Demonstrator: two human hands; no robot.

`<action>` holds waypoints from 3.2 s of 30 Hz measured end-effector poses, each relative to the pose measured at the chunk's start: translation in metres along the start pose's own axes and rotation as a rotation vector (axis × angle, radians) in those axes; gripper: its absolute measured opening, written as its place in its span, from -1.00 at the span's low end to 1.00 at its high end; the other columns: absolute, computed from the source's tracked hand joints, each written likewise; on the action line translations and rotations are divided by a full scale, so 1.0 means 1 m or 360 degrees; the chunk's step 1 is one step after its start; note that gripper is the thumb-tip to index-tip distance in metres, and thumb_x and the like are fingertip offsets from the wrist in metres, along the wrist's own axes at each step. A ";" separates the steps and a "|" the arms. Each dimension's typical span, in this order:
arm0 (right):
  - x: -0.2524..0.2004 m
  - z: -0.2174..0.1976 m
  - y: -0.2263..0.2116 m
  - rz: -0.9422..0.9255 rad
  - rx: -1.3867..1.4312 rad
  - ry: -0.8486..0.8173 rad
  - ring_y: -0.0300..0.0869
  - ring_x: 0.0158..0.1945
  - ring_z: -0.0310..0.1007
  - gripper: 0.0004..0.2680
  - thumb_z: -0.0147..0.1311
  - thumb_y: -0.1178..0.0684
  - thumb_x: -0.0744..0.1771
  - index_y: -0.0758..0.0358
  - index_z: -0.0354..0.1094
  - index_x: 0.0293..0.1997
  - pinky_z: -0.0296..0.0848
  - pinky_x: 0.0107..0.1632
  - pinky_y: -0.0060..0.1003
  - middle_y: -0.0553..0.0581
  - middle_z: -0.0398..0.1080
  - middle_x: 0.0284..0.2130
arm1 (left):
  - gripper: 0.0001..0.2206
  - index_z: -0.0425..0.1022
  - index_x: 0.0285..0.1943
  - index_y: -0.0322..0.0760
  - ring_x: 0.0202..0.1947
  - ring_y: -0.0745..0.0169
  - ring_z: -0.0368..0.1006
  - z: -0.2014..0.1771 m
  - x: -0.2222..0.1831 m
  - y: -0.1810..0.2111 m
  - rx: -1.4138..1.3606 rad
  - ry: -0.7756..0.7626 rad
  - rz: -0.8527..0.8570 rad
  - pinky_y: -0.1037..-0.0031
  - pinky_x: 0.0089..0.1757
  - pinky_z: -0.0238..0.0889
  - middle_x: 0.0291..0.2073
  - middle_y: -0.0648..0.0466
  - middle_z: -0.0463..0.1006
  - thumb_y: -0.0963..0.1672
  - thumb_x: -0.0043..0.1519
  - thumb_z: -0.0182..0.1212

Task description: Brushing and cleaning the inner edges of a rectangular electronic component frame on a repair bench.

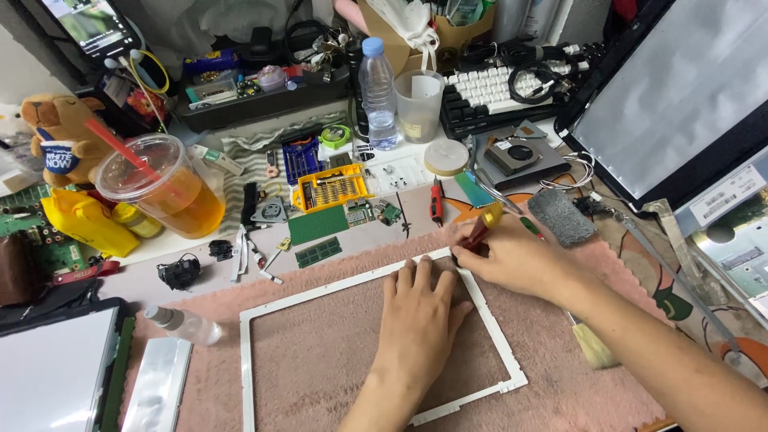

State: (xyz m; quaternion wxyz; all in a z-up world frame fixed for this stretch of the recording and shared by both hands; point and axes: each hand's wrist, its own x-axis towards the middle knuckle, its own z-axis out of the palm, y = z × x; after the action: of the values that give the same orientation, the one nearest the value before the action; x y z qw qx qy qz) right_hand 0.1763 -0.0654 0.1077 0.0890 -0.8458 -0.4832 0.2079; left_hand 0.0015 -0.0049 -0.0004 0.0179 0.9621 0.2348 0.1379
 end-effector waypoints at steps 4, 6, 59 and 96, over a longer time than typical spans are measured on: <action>0.005 0.001 0.000 0.0000 -0.0096 0.0000 -0.24 0.10 0.65 -0.72 -0.08 -0.25 0.44 -0.04 0.54 -0.26 0.44 0.35 -0.11 -0.13 0.71 -0.09 | -0.58 0.56 0.34 -0.04 0.39 -0.50 0.35 -0.004 0.000 0.004 -0.0035 -0.0135 -0.0012 -0.21 0.22 0.20 0.39 -0.33 0.46 0.17 0.56 0.10; 0.001 -0.003 -0.008 -0.0055 -0.0101 -0.0016 -0.18 -0.01 0.66 -0.63 -0.11 -0.26 0.46 0.13 0.48 -0.38 0.43 0.36 -0.13 0.04 0.71 -0.25 | -0.62 0.58 0.31 -0.02 0.41 -0.56 0.34 -0.004 -0.001 0.005 -0.0080 -0.0130 -0.0016 -0.26 0.25 0.18 0.41 -0.38 0.44 0.16 0.56 0.11; 0.003 0.003 0.013 -0.0164 0.0224 -0.0220 -0.19 -0.35 0.44 -0.72 0.11 -0.11 0.48 0.15 0.40 -0.39 0.48 -0.07 -0.19 0.04 0.54 -0.47 | -0.31 0.51 0.23 -0.30 0.31 -0.21 0.44 0.000 -0.001 -0.008 -0.0018 0.0072 0.0061 -0.11 0.35 0.15 0.25 -0.13 0.57 0.29 0.32 0.37; -0.010 0.018 0.011 -0.0309 0.0298 0.0078 -0.09 -0.15 0.63 -0.83 0.13 -0.06 0.44 0.14 0.56 -0.23 0.51 0.01 -0.11 0.07 0.67 -0.28 | -0.79 0.53 -0.11 -0.19 -0.09 -0.15 0.43 -0.028 -0.084 0.004 -0.0667 0.0014 0.0210 0.05 -0.08 0.22 -0.14 0.00 0.58 -0.04 0.45 0.42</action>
State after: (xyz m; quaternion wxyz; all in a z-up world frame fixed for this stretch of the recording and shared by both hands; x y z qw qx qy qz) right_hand 0.1727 -0.0809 0.0903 0.1989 -0.7879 -0.5390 0.2218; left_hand -0.0756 -0.0477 0.0053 0.2072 0.9500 0.1376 0.1889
